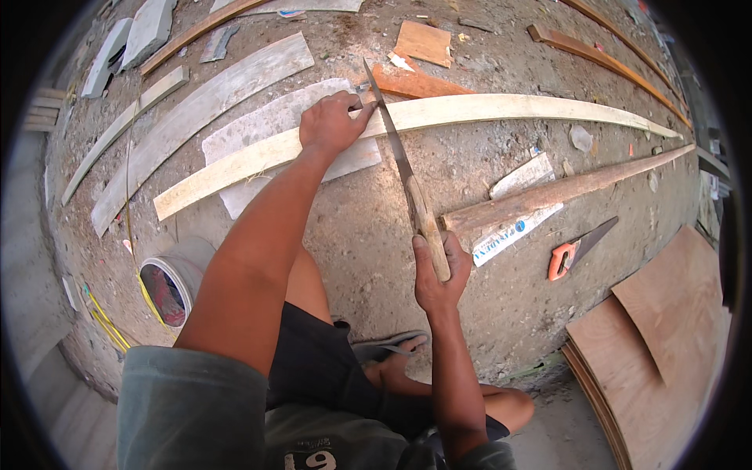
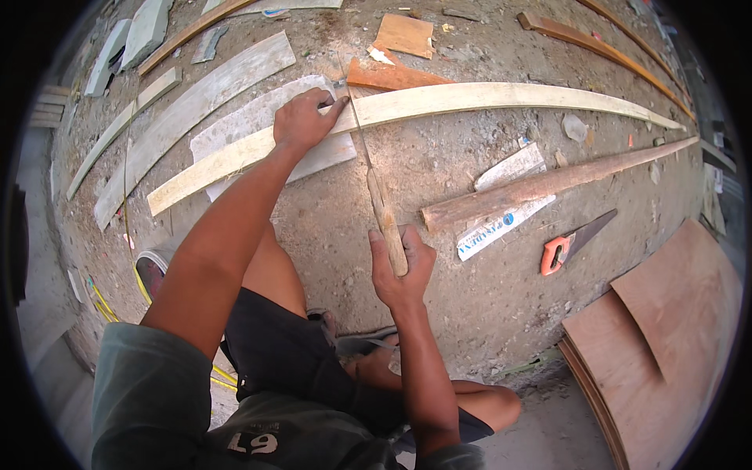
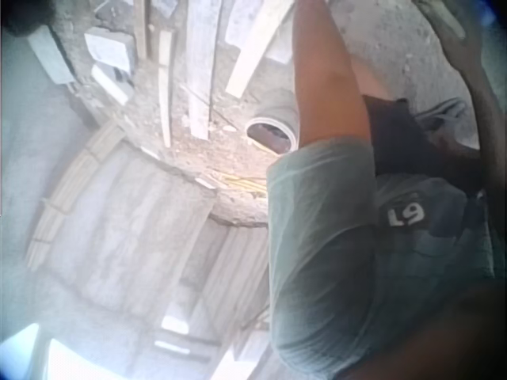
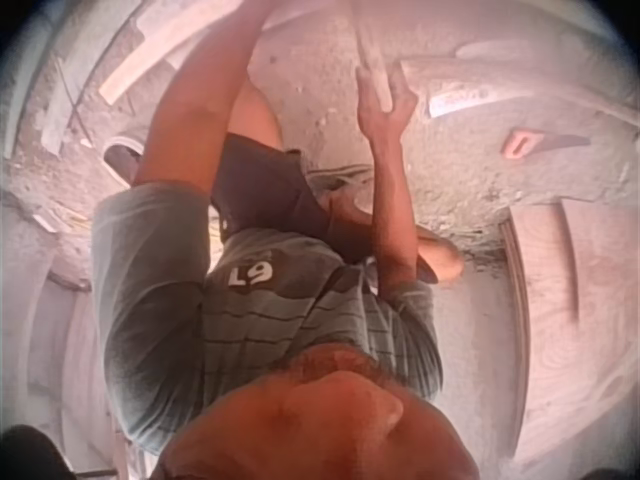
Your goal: The person measures a wooden plank using a tape measure and then saws the plank at the marked spot using a hand saw.
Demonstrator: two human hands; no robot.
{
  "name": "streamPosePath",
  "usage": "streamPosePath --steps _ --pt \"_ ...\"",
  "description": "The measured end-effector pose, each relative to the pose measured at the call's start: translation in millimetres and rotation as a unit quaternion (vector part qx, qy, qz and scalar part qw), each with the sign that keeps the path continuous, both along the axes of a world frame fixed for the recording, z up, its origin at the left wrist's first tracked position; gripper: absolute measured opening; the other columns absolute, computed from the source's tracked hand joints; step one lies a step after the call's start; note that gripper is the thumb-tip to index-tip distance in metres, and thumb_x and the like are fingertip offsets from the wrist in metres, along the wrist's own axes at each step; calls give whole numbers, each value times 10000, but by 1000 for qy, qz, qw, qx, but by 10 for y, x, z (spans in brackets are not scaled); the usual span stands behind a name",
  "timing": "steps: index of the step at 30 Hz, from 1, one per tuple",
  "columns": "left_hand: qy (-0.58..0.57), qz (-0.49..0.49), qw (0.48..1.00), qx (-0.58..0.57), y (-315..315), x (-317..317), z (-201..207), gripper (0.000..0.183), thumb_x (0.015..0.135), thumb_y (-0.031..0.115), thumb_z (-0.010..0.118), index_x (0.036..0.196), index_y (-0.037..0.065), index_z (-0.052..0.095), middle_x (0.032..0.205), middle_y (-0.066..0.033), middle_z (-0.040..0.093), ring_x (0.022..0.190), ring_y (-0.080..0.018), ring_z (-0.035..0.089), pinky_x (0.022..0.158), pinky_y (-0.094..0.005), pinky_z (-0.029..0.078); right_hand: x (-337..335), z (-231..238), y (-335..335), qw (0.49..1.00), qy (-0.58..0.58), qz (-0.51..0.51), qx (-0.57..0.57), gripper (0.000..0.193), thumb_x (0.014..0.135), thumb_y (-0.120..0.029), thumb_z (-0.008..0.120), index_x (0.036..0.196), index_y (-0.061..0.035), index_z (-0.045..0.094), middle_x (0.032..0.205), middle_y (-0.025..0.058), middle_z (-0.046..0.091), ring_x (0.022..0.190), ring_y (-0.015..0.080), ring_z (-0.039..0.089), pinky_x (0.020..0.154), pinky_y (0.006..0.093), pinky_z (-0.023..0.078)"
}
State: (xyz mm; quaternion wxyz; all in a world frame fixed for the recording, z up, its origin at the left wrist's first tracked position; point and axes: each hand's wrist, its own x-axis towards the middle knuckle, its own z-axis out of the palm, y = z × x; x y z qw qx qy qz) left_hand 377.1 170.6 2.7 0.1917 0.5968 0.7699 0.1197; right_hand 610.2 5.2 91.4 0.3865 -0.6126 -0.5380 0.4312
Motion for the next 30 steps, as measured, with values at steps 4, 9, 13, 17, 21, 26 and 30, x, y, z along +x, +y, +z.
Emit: streamPosePath --steps 4,9,13,17,21,26,30 --pt "12 0 1000 -11 0 13 -8 454 960 592 595 1046 185 777 1099 -25 743 1046 -275 703 891 -419 548 28 57 -17 1000 -6 7 -2 209 918 -104 751 787 -19 612 570 6 531 546 47 470 495 270 385" --pt "19 -10 1000 2 13 6 -36 461 962 596 597 1023 171 765 1055 -48 753 996 -287 717 857 -429 553 -141 40 278 1000 -7 16 1 263 918 -97 743 745 -17 562 554 43 535 529 51 483 482 287 384" --pt "8 -5 1000 2 -6 32 -55 457 966 583 595 1024 167 773 1071 -39 750 1005 -283 712 861 -428 553 -74 188 127 999 -4 32 -35 179 974 -96 692 829 -14 626 636 -46 517 609 18 432 525 242 338" --pt "9 -6 1000 -6 -17 -43 -2 457 968 573 594 1034 163 784 1081 -28 749 1024 -281 707 875 -424 553 51 174 -148 999 -8 21 -41 176 966 -84 699 820 -16 627 618 -47 503 590 21 427 513 242 333" --pt "9 -13 1000 6 36 82 33 449 969 571 596 1034 169 785 1081 -27 749 1027 -278 707 870 -421 552 -174 24 374 998 -54 2 32 250 919 -60 725 749 -2 552 562 70 540 538 65 493 491 292 391" --pt "3 -3 1000 -13 -7 11 -2 446 973 571 592 1030 172 784 1078 -27 750 1013 -292 708 859 -431 551 -283 10 422 998 -36 4 48 222 922 -64 720 771 -3 569 570 80 561 534 82 504 499 306 402" --pt "2 -6 1000 15 -16 -34 -57 424 975 549 599 1036 160 757 1059 -89 752 1011 -304 710 864 -440 542 70 109 -98 999 -25 29 -38 201 909 -37 721 777 0 575 576 86 571 523 79 528 484 288 399"
